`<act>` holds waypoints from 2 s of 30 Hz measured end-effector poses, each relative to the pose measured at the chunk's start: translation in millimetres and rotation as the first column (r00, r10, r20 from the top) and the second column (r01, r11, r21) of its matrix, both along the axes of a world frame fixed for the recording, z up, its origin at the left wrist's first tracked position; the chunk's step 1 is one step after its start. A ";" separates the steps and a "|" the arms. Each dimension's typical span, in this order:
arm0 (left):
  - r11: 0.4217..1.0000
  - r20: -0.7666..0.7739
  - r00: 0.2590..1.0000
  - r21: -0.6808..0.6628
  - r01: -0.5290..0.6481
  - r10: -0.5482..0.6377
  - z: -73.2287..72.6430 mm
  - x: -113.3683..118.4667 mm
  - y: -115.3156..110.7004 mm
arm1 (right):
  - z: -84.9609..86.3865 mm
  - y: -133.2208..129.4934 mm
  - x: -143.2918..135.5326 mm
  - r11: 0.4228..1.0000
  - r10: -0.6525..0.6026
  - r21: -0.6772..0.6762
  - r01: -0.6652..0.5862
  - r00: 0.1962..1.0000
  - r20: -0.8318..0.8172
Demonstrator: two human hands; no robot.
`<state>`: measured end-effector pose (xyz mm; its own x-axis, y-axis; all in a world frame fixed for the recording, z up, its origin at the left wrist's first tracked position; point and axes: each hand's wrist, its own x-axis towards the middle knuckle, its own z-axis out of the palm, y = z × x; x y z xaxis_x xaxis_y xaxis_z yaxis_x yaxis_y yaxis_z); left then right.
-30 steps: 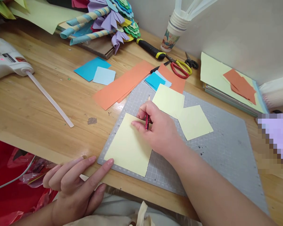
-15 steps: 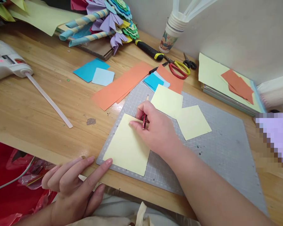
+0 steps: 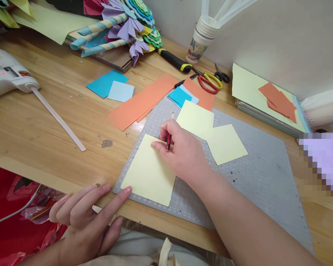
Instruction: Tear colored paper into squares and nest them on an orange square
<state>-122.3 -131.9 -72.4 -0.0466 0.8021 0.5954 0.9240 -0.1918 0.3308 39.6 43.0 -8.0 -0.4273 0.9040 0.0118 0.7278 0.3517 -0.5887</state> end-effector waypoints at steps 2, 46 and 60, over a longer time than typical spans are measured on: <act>1.000 -0.002 1.000 -0.001 0.007 -0.007 0.4 -0.6 -0.2 | 0.5 0.1 -0.2 1.000 0.000 0.004 0.000 1.000 -0.001; 0.999 0.027 0.999 -0.035 -0.036 0.037 -0.8 3.7 -2.1 | -3.0 0.3 1.1 1.000 -0.016 -0.010 0.016 0.998 -0.056; 0.994 -0.032 0.995 -0.061 0.095 -0.097 15.1 -7.1 5.3 | -4.0 0.8 5.1 0.983 0.018 0.177 -0.037 0.994 0.106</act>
